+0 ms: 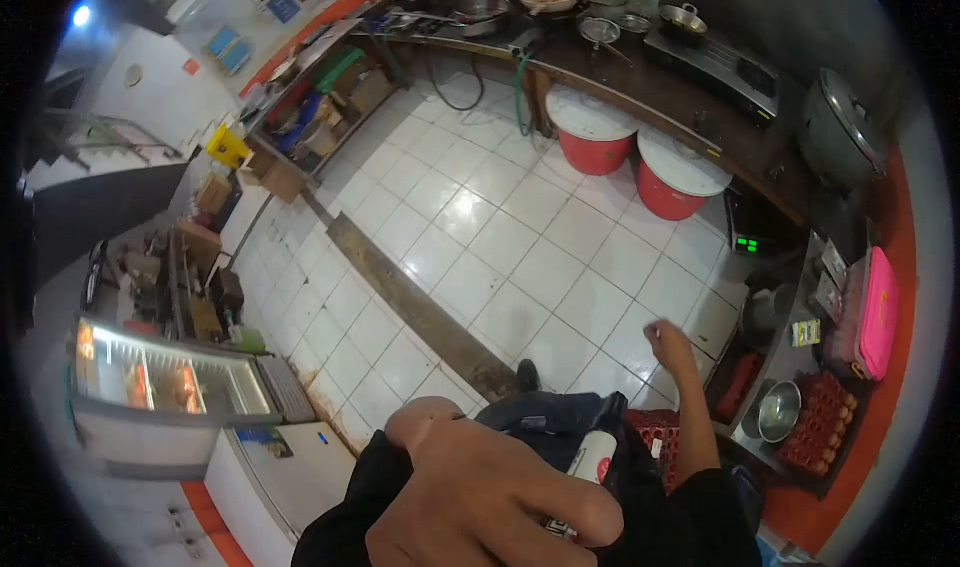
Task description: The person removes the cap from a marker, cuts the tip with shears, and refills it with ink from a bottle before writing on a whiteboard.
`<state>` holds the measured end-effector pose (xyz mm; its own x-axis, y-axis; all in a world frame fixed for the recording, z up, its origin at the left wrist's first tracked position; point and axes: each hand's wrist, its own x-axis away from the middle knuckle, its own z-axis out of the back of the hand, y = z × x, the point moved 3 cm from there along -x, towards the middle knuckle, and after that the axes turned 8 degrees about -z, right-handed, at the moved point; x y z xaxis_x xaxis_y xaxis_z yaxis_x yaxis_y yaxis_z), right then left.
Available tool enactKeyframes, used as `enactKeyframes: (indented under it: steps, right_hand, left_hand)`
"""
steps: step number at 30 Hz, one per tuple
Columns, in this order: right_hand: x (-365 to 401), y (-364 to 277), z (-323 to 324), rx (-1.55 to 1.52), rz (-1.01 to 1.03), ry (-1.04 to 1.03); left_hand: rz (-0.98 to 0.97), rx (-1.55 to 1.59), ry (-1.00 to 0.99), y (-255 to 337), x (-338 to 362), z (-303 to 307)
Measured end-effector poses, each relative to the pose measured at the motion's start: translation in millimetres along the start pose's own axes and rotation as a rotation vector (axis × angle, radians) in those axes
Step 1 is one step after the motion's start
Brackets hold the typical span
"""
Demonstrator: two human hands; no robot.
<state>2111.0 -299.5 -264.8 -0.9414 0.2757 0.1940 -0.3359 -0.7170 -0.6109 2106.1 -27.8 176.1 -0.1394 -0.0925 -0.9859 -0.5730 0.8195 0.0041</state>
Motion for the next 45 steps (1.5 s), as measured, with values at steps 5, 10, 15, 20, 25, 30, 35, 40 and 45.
enactKeyframes:
  steps: [5, 10, 15, 20, 25, 30, 35, 40, 45]
  right_hand:
    - [-3.0, 105.3, -31.4, -0.142, -0.448, -0.146]
    - [-70.0, 226.9, -16.0, -0.556, -0.539, 0.013]
    - [-332.4, 370.7, 86.9, -0.297, -0.51, 0.18]
    - [-620.1, 495.8, 238.0, -0.22, -0.696, 0.76]
    - [-712.4, 583.5, 274.0, 0.277, -0.876, 0.794]
    - [-713.3, 605.0, 291.1, 0.171, -0.999, 0.523]
    - [-680.0, 662.8, 283.1, -0.062, -0.853, 0.355]
    - [-664.8, 569.1, 288.8, -1.71, -0.757, 0.075]
    - [-661.1, 335.4, 438.8, -0.771, -0.284, 0.075]
  left_hand:
    - [0.004, 0.098, 0.067, -132.5, 11.0, 79.0]
    - [0.236, 0.421, -0.255, -320.3, 68.9, 145.2]
    - [0.928, -0.262, -0.304, -600.2, 197.0, 207.3]
    - [1.533, -0.503, -0.329, -753.3, 353.1, 239.5]
    - [1.792, -0.472, -0.144, -832.5, 415.7, 245.0]
    - [1.697, -0.545, -0.002, -902.9, 383.8, 238.8]
    - [1.528, -0.594, 0.024, -928.2, 322.9, 232.2]
    - [1.41, -0.582, -0.038, -929.9, 250.4, 227.9]
    - [1.157, -0.61, -0.141, -916.9, 207.2, 225.6]
